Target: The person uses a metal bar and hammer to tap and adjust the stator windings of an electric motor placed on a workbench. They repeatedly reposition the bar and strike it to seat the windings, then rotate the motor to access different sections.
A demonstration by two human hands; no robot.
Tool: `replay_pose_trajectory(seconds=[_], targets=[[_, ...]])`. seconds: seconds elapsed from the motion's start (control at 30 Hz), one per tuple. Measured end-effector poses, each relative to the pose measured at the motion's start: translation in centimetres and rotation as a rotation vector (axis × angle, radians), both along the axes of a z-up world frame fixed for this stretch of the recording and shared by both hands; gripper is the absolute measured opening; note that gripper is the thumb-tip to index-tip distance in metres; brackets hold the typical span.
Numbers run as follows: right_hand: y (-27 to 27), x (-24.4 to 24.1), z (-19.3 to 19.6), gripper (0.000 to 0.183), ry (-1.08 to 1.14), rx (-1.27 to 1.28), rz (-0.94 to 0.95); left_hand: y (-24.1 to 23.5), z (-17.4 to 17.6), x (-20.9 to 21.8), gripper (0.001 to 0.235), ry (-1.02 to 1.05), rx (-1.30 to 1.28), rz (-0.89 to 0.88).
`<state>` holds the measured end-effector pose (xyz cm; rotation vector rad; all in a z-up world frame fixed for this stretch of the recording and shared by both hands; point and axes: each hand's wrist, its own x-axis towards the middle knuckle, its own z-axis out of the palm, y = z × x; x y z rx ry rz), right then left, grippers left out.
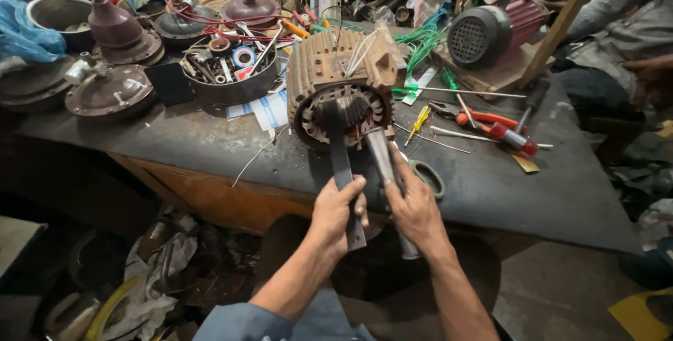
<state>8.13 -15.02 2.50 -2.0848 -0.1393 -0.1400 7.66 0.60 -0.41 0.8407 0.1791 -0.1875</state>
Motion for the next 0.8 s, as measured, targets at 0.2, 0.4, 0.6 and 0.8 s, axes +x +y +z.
replay_pose_trajectory(seconds=[0.2,0.4,0.6,0.8], targets=[[1.0,1.6,-0.6,0.056,-0.261,0.053,0.128,0.3,0.3,0.8,0.016,0.002,0.062,0.021],[1.4,1.8,-0.4,0.058,-0.245,0.037,0.137,0.3,0.9,0.7,0.017,-0.040,0.100,0.051],[1.3,1.7,-0.2,0.057,-0.269,0.088,0.129,0.4,0.4,1.7,0.017,-0.004,0.111,0.030],[1.6,2.0,-0.6,0.055,-0.356,0.092,0.129,0.4,0.1,1.8,0.021,-0.027,0.125,0.067]])
